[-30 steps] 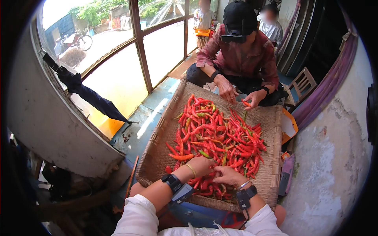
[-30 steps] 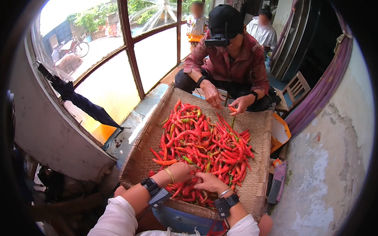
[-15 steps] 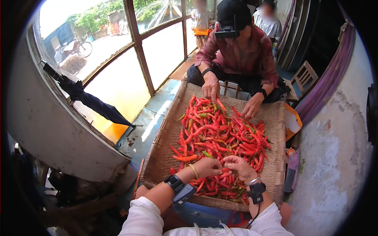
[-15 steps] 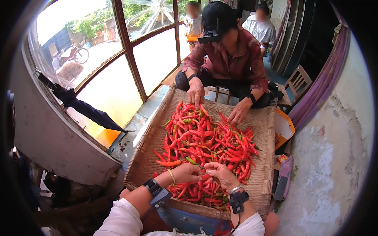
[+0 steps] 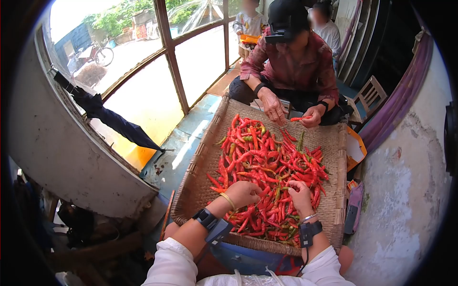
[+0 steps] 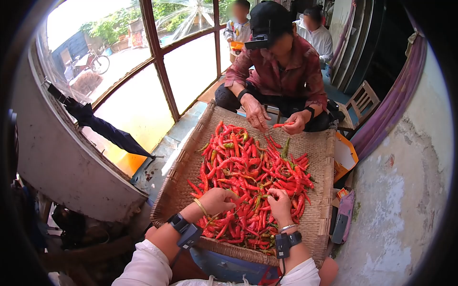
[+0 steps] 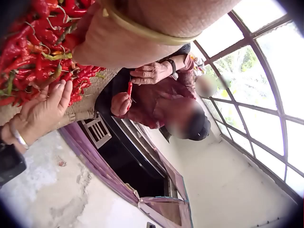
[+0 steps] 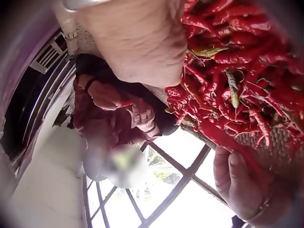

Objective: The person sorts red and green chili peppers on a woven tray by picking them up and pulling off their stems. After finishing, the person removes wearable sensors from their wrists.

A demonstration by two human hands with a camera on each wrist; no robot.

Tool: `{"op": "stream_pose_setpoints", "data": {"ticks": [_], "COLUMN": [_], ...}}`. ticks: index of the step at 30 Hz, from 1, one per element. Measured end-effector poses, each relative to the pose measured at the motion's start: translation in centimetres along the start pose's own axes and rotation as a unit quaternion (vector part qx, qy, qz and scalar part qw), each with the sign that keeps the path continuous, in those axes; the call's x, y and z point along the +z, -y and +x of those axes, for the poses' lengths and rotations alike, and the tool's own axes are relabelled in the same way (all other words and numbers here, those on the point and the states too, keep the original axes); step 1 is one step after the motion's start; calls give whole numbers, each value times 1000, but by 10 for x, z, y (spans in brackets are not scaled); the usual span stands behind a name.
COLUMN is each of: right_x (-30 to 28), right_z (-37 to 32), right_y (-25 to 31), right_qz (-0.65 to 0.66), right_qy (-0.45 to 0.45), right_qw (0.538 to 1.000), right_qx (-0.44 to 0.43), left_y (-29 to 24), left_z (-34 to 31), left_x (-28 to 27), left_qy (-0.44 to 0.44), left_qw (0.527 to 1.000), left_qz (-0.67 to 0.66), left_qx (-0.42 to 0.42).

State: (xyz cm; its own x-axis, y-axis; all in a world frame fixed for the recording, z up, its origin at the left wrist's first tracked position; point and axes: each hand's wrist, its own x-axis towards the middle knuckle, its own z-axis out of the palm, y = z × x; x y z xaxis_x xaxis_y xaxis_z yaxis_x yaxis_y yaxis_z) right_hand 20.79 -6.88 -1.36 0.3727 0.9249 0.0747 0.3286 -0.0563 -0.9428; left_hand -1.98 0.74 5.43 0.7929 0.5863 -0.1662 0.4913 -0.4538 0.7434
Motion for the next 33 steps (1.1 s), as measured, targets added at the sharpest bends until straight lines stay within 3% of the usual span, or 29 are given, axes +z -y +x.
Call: {"op": "stream_pose_setpoints", "data": {"ticks": [1, 3, 4, 5, 9, 12, 15, 17, 19, 22, 25, 26, 27, 29, 32, 33], "right_x": [2, 7, 10, 15, 30, 23, 0, -20, -30, -32, 0, 12, 24, 39, 51, 52], "right_z": [-1, -8, -15, -19, -26, -21, -6, 4, 12, 11, -4, -8, -11, -22, -29, -30], "right_y": [0, 18, 36, 45, 36, 34, 26, 26, 31, 12, 7, 4, 2, 14, 17, 18], "right_qz": [-215, -143, 65, 266, 381, 347, 326, 418, 544, 560, 307, 142, -28, -207, -247, -274], "right_qy": [-39, 7, 137, 256, 251, 220, 107, 25, -119, -144, 40, 108, 172, 230, 270, 270], "right_qw": [960, 977, 988, 917, 869, 887, 923, 897, 825, 800, 931, 978, 984, 941, 919, 908], "right_qx": [-177, -160, -5, 150, 192, 210, 171, 142, 96, 159, 192, 110, 24, -134, -146, -163], "left_y": [-2, -2, 0, 0, -5, -7, -9, -1, 9, 18, 32, 35, 38, 48, 49, 45], "left_z": [-1, -2, -1, 0, 2, 2, 0, 3, 4, 5, 9, 10, 11, 12, 13, 14], "left_x": [-2, -1, 5, 10, 22, 26, 24, 27, 30, 31, 32, 30, 28, 28, 25, 24], "left_qy": [-25, -51, -56, -62, -37, -71, -45, -68, -90, -130, -159, -121, -82, -61, -19, 52], "left_qw": [998, 992, 990, 986, 992, 993, 998, 992, 981, 950, 931, 937, 941, 938, 945, 950], "left_qz": [-52, -105, -131, -156, -89, 1, 11, 100, 175, 279, 319, 306, 293, 317, 300, 278], "left_qx": [-18, -38, -9, 20, 81, 97, 34, 19, -4, -56, -84, -115, -145, -128, -128, -130]}}
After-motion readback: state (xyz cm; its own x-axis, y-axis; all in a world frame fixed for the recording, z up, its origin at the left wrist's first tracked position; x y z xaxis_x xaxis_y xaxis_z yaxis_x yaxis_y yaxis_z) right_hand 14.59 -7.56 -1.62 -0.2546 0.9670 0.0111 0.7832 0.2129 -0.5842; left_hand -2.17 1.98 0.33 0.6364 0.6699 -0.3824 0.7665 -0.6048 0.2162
